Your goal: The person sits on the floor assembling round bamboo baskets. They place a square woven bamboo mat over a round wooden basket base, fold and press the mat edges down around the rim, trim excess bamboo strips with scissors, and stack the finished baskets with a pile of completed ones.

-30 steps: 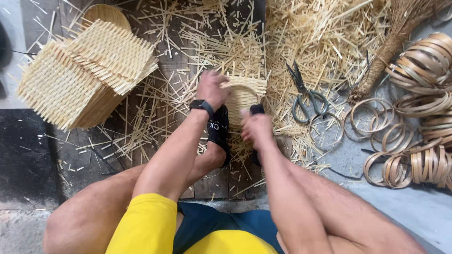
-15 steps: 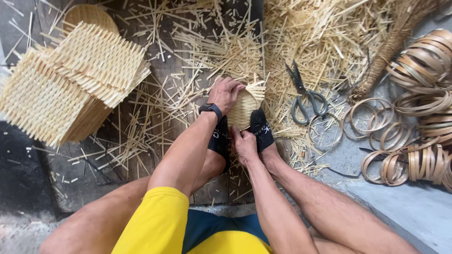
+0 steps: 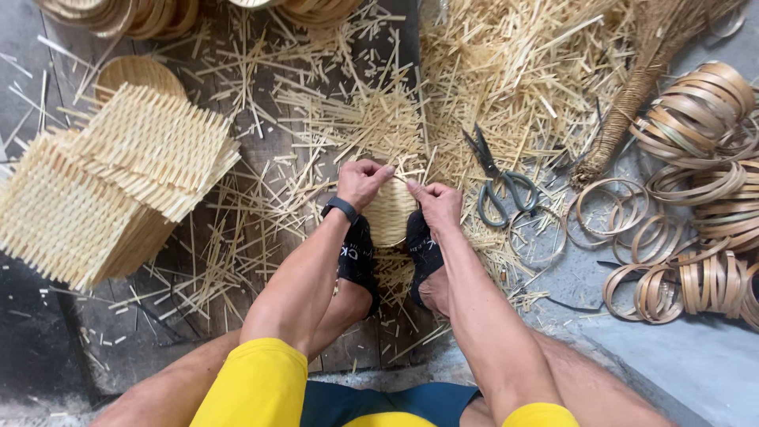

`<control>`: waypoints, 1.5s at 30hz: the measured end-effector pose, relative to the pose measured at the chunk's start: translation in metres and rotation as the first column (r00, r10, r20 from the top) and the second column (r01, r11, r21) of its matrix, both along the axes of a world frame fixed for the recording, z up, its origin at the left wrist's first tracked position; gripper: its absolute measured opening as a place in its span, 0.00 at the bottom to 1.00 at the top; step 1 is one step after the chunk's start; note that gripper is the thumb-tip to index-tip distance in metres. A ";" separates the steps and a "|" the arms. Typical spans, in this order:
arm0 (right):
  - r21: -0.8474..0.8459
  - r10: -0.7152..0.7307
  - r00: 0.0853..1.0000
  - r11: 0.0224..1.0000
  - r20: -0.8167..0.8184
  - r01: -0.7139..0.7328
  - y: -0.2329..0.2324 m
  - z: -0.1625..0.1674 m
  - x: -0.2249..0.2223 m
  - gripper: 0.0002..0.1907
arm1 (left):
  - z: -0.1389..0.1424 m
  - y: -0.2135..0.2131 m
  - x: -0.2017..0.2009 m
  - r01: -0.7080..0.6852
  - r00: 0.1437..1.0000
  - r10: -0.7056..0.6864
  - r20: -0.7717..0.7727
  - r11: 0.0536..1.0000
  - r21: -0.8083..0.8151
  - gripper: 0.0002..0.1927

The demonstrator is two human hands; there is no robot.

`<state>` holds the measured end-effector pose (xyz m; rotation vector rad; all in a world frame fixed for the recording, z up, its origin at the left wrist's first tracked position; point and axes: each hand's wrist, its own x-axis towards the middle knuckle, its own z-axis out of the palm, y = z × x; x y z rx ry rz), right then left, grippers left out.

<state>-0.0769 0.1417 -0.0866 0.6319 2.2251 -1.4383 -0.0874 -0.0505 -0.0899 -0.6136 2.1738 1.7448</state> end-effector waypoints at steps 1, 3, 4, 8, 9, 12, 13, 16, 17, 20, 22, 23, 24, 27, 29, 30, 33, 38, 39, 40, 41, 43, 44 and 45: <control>-0.015 0.019 1.000 1.000 -0.013 -0.019 0.004 0.006 -0.001 0.20 | 0.001 0.001 0.001 -0.003 1.000 0.003 0.006 1.000 0.014 0.20; -0.036 0.087 0.992 0.996 0.093 -0.084 0.015 0.030 -0.005 0.17 | 0.004 0.001 0.007 0.031 0.999 -0.032 0.021 0.998 0.048 0.19; -0.048 0.117 0.984 0.993 0.137 -0.112 0.022 0.047 -0.010 0.16 | 0.008 0.001 0.011 0.053 0.998 -0.054 0.021 0.996 0.066 0.19; 0.411 0.422 0.879 0.858 -0.221 -0.308 0.115 0.145 -0.047 0.15 | 0.041 0.009 0.030 0.225 0.959 -0.223 -0.172 0.974 -0.009 0.19; 0.521 0.564 0.826 0.704 0.004 -0.483 0.148 0.170 -0.053 0.18 | 0.049 0.011 0.040 0.224 0.929 -0.247 -0.275 0.968 -0.113 0.16; 0.752 0.717 0.658 0.298 0.230 -0.588 0.225 0.211 -0.054 0.18 | 0.067 0.033 0.074 0.248 0.776 -0.507 -0.376 0.793 -0.557 0.07; 0.746 0.699 0.650 0.253 0.300 -0.616 0.241 0.208 -0.045 0.18 | 0.068 0.040 0.090 0.245 0.720 -0.611 -0.328 0.666 -0.704 0.06; 0.683 0.771 0.621 0.377 0.144 -0.626 0.264 0.165 -0.024 0.16 | 0.065 0.050 0.128 0.181 0.513 -0.770 -0.380 0.529 -0.829 0.13; 0.604 0.699 0.685 0.459 0.206 -0.651 0.265 0.141 -0.017 0.18 | 0.061 0.051 0.135 0.179 0.474 -0.836 -0.277 0.400 -0.899 0.19; 0.546 0.632 0.775 0.642 0.022 -0.539 0.255 0.068 -0.004 0.25 | 0.054 0.043 0.146 0.458 0.562 -0.803 -0.198 0.502 -0.734 0.07; 0.682 0.669 0.741 0.571 -0.065 -0.456 0.244 0.029 0.001 0.32 | 0.051 0.048 0.139 0.213 0.745 -0.595 -0.300 0.639 -0.739 0.11; 0.747 0.690 0.716 0.532 -0.111 -0.398 0.239 0.015 -0.001 0.36 | 0.048 0.055 0.129 0.070 0.804 -0.472 -0.362 0.679 -0.730 0.14; 0.741 0.663 0.745 0.539 -0.080 -0.400 0.234 0.005 -0.006 0.37 | 0.046 0.067 0.115 0.015 0.849 -0.376 -0.371 0.720 -0.694 0.26; 0.653 0.572 0.817 0.591 0.075 -0.474 0.222 -0.011 -0.023 0.40 | 0.041 0.104 0.081 -0.046 0.934 -0.200 -0.296 0.754 -0.655 0.47; 0.484 0.513 0.826 0.676 0.232 -0.556 0.223 -0.017 -0.038 0.40 | 0.040 0.109 0.066 -0.028 0.958 -0.170 -0.232 0.747 -0.665 0.49; 0.388 0.516 0.829 0.733 0.217 -0.558 0.225 -0.020 -0.044 0.34 | 0.038 0.108 0.059 -0.013 0.964 -0.170 -0.205 0.738 -0.675 0.47; 0.135 0.504 0.854 0.844 0.130 -0.519 0.229 -0.020 -0.043 0.25 | 0.033 0.098 0.054 -0.014 0.908 -0.291 -0.300 0.695 -0.719 0.46; 0.350 0.497 0.846 0.770 0.193 -0.533 0.212 -0.003 -0.003 0.31 | 0.023 0.091 0.046 0.147 0.853 -0.464 -0.241 0.656 -0.740 0.49; 0.358 0.508 0.844 0.766 0.174 -0.535 0.207 0.004 0.001 0.31 | 0.023 0.088 0.044 0.178 0.856 -0.473 -0.209 0.649 -0.740 0.48; 0.366 0.519 0.840 0.759 0.160 -0.539 0.204 0.012 0.001 0.31 | 0.024 0.086 0.041 0.210 0.860 -0.480 -0.174 0.643 -0.737 0.47; 0.365 0.530 0.832 0.751 0.162 -0.550 0.200 0.020 0.007 0.30 | 0.027 0.083 0.044 0.224 0.847 -0.499 -0.182 0.646 -0.730 0.47; 0.415 0.640 0.767 0.709 -0.038 -0.571 0.190 0.033 0.007 0.32 | 0.034 0.079 0.048 0.233 0.819 -0.533 -0.213 0.649 -0.724 0.49; 0.443 0.689 0.712 0.685 -0.136 -0.579 0.186 0.038 0.007 0.33 | 0.037 0.081 0.052 0.142 0.870 -0.436 -0.231 0.670 -0.729 0.50; 0.517 0.719 0.676 0.647 -0.165 -0.561 0.180 0.041 0.005 0.32 | 0.040 0.086 0.057 0.049 0.910 -0.333 -0.248 0.679 -0.732 0.51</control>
